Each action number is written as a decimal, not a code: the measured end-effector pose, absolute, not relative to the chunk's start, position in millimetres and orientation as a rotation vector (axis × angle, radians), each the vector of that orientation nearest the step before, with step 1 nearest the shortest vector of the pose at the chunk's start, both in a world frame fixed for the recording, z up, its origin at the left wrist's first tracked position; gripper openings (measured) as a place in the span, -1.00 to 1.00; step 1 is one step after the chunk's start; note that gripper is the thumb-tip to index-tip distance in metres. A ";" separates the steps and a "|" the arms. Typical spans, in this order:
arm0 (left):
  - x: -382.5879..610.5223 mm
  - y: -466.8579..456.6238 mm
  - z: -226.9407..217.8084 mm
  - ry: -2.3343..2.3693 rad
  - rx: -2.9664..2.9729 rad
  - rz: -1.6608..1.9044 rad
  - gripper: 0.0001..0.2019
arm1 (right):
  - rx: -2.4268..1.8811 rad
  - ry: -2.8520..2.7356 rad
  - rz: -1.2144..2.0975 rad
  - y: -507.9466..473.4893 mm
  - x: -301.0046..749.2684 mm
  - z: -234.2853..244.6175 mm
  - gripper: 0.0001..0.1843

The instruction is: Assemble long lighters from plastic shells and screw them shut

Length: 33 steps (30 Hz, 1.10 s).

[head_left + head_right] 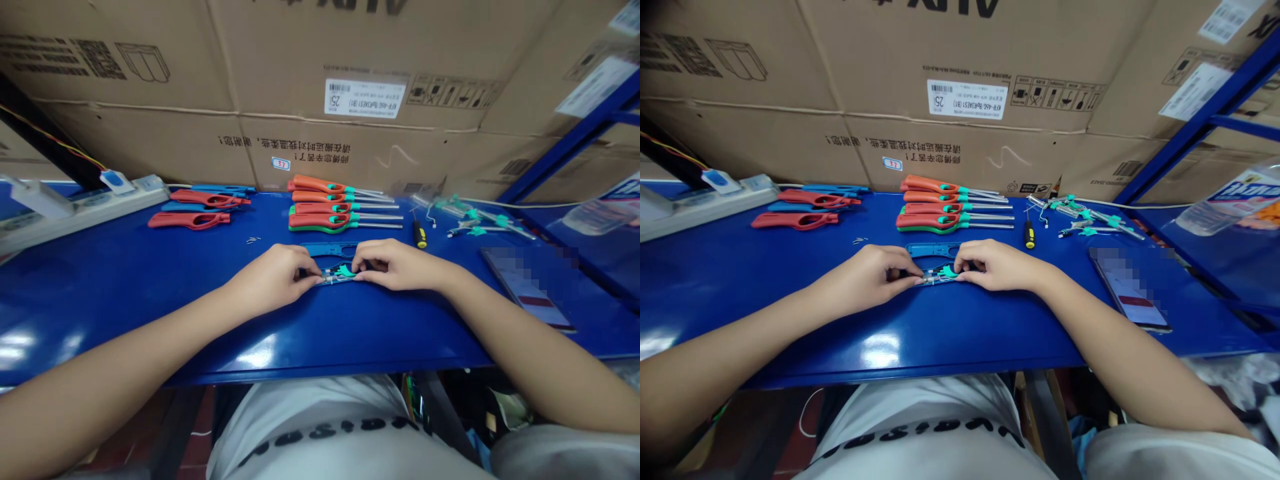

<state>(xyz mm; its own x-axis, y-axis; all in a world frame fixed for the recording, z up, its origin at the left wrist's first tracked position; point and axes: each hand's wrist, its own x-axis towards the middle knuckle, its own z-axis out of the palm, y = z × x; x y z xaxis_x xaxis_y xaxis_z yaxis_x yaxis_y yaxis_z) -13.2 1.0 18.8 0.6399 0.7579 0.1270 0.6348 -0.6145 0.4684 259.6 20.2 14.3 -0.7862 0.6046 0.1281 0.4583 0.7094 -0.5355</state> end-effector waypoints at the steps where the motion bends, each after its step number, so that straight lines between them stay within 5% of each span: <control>1: -13.2 0.1 19.4 1.126 2.493 0.425 -0.85 | -0.837 -2.621 0.710 20.4 259.2 14.4 -0.90; 13: -8.8 -5.5 11.0 0.721 2.803 0.401 -0.72 | -0.815 -2.640 0.701 20.8 260.3 15.8 -0.82; 33: -9.5 -4.2 3.0 0.711 2.834 0.397 -0.64 | -0.822 -2.631 0.680 20.6 262.4 15.0 -0.85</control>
